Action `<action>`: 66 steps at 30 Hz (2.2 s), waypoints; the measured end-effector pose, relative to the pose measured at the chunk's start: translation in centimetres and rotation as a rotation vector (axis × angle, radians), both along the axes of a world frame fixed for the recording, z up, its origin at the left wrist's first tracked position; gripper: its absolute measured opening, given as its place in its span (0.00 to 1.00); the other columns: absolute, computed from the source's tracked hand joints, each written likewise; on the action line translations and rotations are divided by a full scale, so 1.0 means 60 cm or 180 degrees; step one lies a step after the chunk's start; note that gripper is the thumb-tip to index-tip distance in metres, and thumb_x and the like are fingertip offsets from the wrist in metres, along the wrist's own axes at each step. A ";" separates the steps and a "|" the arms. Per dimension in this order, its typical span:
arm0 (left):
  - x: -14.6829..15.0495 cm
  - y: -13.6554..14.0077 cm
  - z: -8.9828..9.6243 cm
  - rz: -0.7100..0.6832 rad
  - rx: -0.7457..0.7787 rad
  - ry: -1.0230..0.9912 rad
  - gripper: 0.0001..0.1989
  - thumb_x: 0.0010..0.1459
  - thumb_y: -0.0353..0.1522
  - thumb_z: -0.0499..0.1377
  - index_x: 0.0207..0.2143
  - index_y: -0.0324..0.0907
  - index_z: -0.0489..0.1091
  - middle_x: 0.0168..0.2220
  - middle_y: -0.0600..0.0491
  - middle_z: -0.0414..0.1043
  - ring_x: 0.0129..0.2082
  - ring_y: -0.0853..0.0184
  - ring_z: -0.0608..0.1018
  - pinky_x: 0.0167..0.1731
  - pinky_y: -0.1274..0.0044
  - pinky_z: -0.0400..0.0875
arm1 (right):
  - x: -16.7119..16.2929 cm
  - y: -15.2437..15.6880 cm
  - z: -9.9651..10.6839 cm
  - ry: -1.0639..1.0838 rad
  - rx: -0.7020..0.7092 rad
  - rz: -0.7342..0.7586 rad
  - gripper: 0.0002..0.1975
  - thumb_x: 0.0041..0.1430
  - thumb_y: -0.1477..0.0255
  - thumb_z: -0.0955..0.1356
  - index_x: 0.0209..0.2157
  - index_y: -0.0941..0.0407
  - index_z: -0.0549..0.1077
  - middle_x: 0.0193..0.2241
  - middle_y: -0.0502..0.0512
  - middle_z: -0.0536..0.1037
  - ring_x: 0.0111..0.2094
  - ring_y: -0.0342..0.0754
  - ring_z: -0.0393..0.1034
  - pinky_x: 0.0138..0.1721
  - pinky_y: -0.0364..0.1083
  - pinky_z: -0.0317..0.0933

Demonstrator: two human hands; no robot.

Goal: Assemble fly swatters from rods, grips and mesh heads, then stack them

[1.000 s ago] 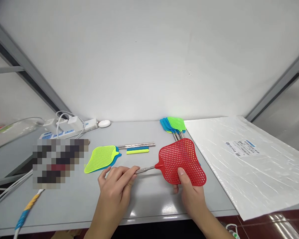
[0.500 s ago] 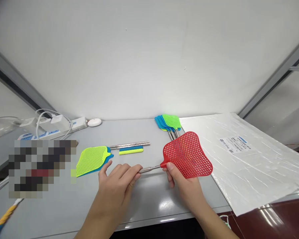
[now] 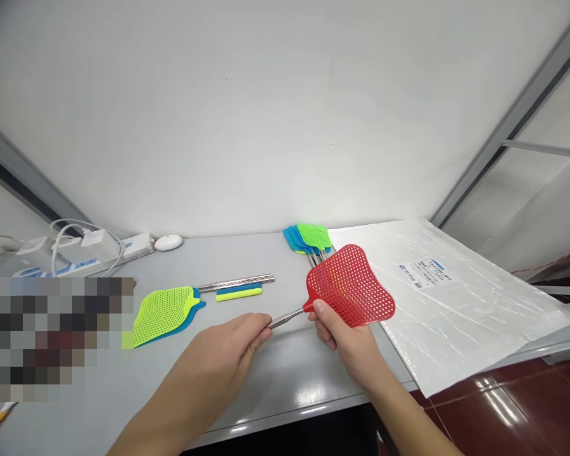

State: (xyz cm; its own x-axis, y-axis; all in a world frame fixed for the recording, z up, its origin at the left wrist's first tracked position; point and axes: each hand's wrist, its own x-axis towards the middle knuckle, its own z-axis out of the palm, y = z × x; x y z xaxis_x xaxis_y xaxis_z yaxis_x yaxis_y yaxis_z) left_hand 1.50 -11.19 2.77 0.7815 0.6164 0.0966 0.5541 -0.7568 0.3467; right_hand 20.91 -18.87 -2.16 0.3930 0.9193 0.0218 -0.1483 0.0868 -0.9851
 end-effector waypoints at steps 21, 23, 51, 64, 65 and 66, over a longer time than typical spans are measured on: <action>-0.025 0.019 -0.023 0.0093 -0.4355 -0.1114 0.21 0.64 0.49 0.46 0.34 0.42 0.65 0.21 0.61 0.51 0.17 0.76 0.51 0.17 0.82 0.46 | 0.005 0.031 0.034 -0.0263 -0.0173 0.0474 0.15 0.57 0.59 0.69 0.27 0.58 0.74 0.20 0.48 0.63 0.21 0.40 0.53 0.21 0.42 0.46; -0.027 0.026 -0.027 0.0088 -0.4999 -0.1334 0.20 0.62 0.49 0.48 0.33 0.42 0.64 0.21 0.63 0.47 0.15 0.78 0.45 0.15 0.82 0.41 | 0.006 0.050 0.051 -0.0305 -0.0117 0.0764 0.15 0.57 0.59 0.68 0.28 0.58 0.74 0.20 0.48 0.64 0.21 0.39 0.52 0.21 0.42 0.46; -0.039 0.033 -0.030 -0.0286 -0.5918 -0.2548 0.17 0.63 0.46 0.51 0.30 0.43 0.57 0.19 0.64 0.43 0.13 0.80 0.41 0.09 0.86 0.37 | -0.089 0.124 0.094 0.0265 0.0566 0.0560 0.19 0.58 0.61 0.69 0.23 0.54 0.58 0.16 0.40 0.49 0.19 0.37 0.39 0.20 0.42 0.40; -0.033 0.039 -0.032 -0.0820 -0.6623 -0.2829 0.19 0.63 0.45 0.50 0.25 0.42 0.56 0.17 0.63 0.48 0.10 0.79 0.46 0.09 0.85 0.45 | -0.111 0.129 0.081 0.0672 0.0495 0.0954 0.18 0.59 0.58 0.68 0.25 0.56 0.63 0.18 0.42 0.56 0.20 0.37 0.52 0.24 0.41 0.51; -0.025 0.034 -0.029 -0.0528 -0.6287 -0.3259 0.19 0.63 0.45 0.51 0.25 0.42 0.57 0.19 0.62 0.52 0.11 0.79 0.51 0.10 0.85 0.50 | -0.116 0.126 0.078 0.0572 0.0396 0.0984 0.17 0.60 0.56 0.66 0.29 0.56 0.67 0.21 0.44 0.62 0.22 0.38 0.56 0.26 0.41 0.55; -0.015 0.028 -0.025 -0.0173 -0.5806 -0.3792 0.19 0.63 0.44 0.51 0.26 0.41 0.58 0.22 0.60 0.57 0.13 0.79 0.57 0.13 0.84 0.55 | -0.121 0.122 0.076 0.0419 0.0286 0.1015 0.18 0.61 0.54 0.64 0.35 0.55 0.69 0.25 0.46 0.67 0.26 0.39 0.61 0.30 0.42 0.58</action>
State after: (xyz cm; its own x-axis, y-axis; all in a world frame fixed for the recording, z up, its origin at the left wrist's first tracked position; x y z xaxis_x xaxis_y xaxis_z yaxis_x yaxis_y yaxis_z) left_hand 0.61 -9.51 1.26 0.8294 0.5515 -0.0890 -0.4105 0.7097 0.5725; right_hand 13.64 -11.54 2.38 0.0913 0.9929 0.0764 -0.3070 0.1010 -0.9463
